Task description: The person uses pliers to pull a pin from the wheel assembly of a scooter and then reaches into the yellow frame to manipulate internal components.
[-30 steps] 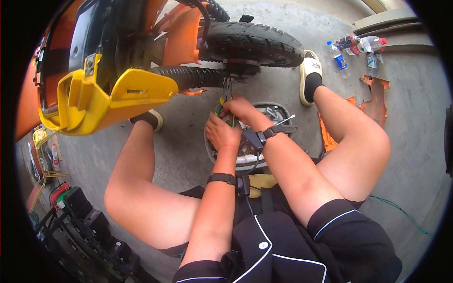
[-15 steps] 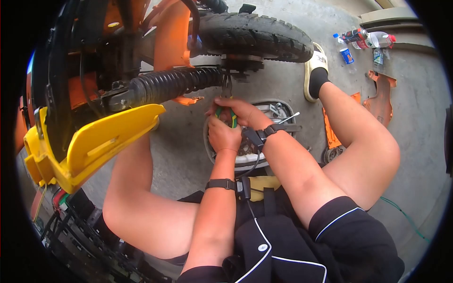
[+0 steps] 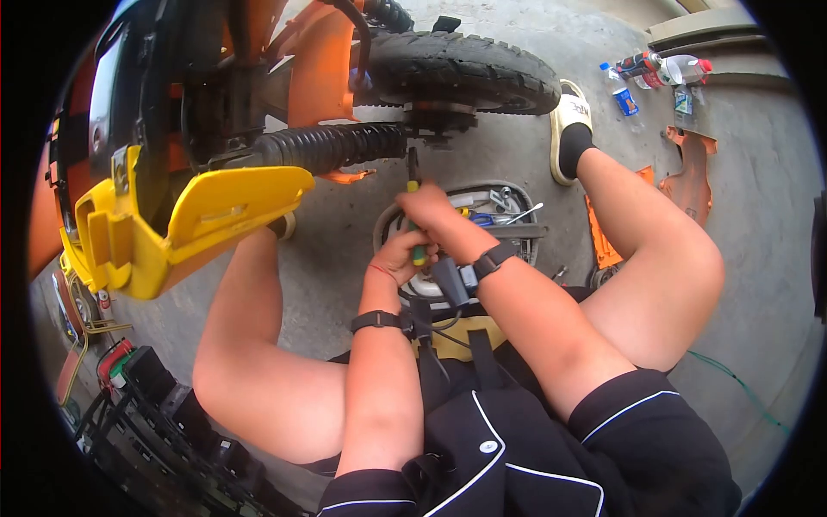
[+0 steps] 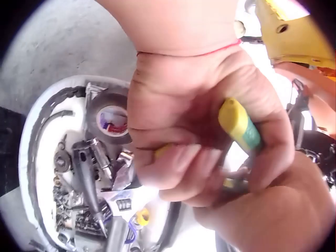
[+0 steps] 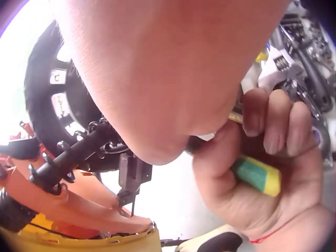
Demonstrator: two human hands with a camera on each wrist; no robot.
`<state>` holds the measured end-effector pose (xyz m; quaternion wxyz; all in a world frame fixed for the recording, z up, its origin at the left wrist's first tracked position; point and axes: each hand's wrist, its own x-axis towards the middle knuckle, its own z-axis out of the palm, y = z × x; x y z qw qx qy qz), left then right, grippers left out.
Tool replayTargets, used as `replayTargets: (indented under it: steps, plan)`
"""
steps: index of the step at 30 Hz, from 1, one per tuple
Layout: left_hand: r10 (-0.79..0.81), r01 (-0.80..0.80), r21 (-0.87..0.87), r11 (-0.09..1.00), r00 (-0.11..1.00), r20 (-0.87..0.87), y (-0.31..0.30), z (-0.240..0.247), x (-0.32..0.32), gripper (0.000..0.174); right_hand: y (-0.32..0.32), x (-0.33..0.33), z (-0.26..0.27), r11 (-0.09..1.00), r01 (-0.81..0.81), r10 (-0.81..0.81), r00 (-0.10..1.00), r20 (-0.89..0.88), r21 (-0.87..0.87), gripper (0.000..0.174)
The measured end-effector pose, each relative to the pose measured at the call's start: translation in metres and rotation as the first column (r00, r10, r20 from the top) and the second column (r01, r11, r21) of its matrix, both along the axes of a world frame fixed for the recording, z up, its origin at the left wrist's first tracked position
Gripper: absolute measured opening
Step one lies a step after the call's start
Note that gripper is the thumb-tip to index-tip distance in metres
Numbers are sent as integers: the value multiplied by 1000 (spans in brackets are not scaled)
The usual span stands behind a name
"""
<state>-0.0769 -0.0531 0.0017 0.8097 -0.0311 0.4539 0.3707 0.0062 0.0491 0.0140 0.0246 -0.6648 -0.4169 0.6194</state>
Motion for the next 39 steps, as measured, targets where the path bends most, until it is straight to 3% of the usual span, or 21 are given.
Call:
replayTargets:
  steps: [1,2,3,4,5,6,8,12,14,21,26,30,32,34,35,37,38,39]
  plan:
    - [-74,91,105,990,985,-153,1,1,6,52,-2,8,-2,1000,26,-25,999,-46,11,45]
    - [-73,90,104,991,985,-153,-2,0,15,52,-4,14,-5,1000,25,-24,999,-47,10,45]
    - [-134,258,92,962,738,-662,-4,-1,25,61,-2,18,-2,996,43,-53,989,-140,-76,36]
    - [-118,385,-12,923,254,-960,-6,-2,33,70,-1,23,0,985,50,-87,970,-228,-164,27]
    - [-175,336,-106,936,182,-968,-7,-4,36,79,1,29,3,970,70,-137,948,-287,-232,20]
    - [-171,331,-104,938,179,-969,-5,1,40,79,3,28,-1,971,64,-132,948,-291,-230,20]
    - [-131,289,-184,939,-194,-972,0,11,49,83,6,25,-9,965,23,-115,932,-345,-260,25]
    - [-131,214,-185,959,-246,-960,7,19,53,84,10,18,-17,981,80,-155,876,-456,-178,27]
    - [-142,216,-202,955,-263,-954,11,20,53,84,14,17,-16,992,0,-58,887,-458,-126,32]
    - [-124,206,-211,955,-367,-922,17,7,59,89,23,24,-19,987,29,-115,813,-571,-159,36]
    - [-238,155,-334,930,-440,-866,23,13,72,94,28,27,-24,988,9,-96,825,-557,-157,34]
    - [-286,189,-390,901,-417,-863,24,8,75,96,29,33,-33,994,-26,-39,823,-566,-106,31]
    - [-256,177,-314,933,-288,-923,22,4,70,91,31,29,-24,986,-133,72,877,-475,-97,38]
    - [-242,196,-290,937,-233,-942,25,12,68,84,29,31,-32,982,-15,-108,772,-627,-188,42]
    - [-199,182,-248,951,-250,-947,23,12,69,79,28,35,-35,983,-9,-109,774,-624,-184,42]
    - [-161,201,-219,955,-272,-949,23,15,68,75,30,38,-33,975,-65,-128,614,-779,-212,38]
    - [-131,213,-198,957,-292,-947,21,16,68,72,28,39,-32,976,-58,-131,615,-777,-210,38]
    - [-135,230,-204,952,-285,-949,22,17,66,73,26,40,-29,929,-17,-314,499,-808,-371,36]
